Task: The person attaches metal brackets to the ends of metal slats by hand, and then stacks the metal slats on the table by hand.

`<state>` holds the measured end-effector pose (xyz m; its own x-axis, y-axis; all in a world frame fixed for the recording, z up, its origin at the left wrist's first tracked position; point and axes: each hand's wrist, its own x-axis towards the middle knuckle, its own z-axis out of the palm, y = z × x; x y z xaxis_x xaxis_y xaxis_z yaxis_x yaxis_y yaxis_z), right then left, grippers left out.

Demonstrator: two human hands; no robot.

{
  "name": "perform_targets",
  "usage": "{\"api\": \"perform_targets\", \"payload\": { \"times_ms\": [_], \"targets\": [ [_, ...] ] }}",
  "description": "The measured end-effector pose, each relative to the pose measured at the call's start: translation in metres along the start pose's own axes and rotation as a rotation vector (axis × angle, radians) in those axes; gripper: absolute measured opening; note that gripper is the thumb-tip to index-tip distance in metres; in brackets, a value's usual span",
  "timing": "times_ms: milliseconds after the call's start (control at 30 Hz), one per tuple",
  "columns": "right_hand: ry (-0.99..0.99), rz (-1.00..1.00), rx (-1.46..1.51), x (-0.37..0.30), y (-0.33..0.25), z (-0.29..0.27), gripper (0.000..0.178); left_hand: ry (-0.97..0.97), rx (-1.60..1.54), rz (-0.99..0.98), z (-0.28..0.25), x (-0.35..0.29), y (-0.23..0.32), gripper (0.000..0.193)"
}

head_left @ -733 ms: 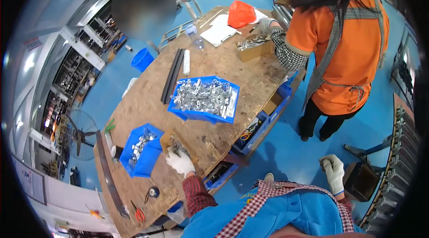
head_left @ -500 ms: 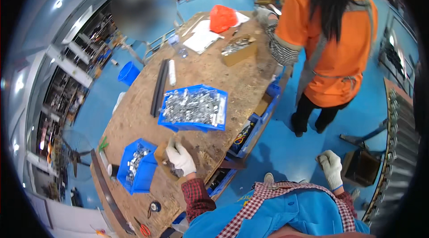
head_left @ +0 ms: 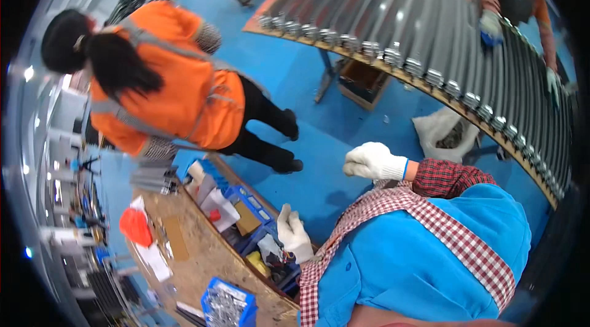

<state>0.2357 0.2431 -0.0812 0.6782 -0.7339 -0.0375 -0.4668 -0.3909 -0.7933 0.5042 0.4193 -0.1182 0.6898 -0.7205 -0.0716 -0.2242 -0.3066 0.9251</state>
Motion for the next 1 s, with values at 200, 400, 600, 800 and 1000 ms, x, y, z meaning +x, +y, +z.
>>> {"api": "perform_targets", "payload": {
  "times_ms": [200,400,600,800,1000],
  "targets": [
    [0.246,0.185,0.005,-0.054,0.052,-0.036,0.03,-0.315,0.037,0.121,0.094,0.033,0.036,0.036],
    [0.328,0.398,0.052,-0.07,0.07,-0.075,0.034,-0.6,0.083,0.152,0.176,0.06,0.066,0.037],
    [0.486,0.455,-0.066,-0.048,0.081,-0.076,0.037,-0.837,0.129,0.292,0.232,0.11,0.086,0.037],
    [0.686,0.515,-0.102,-0.024,0.074,-0.073,0.036,-0.986,0.036,0.483,0.286,0.17,0.134,0.037],
    [0.807,0.511,-0.111,-0.014,0.057,-0.078,0.028,-1.049,-0.005,0.509,0.32,0.201,0.182,0.034]
  ]
}}
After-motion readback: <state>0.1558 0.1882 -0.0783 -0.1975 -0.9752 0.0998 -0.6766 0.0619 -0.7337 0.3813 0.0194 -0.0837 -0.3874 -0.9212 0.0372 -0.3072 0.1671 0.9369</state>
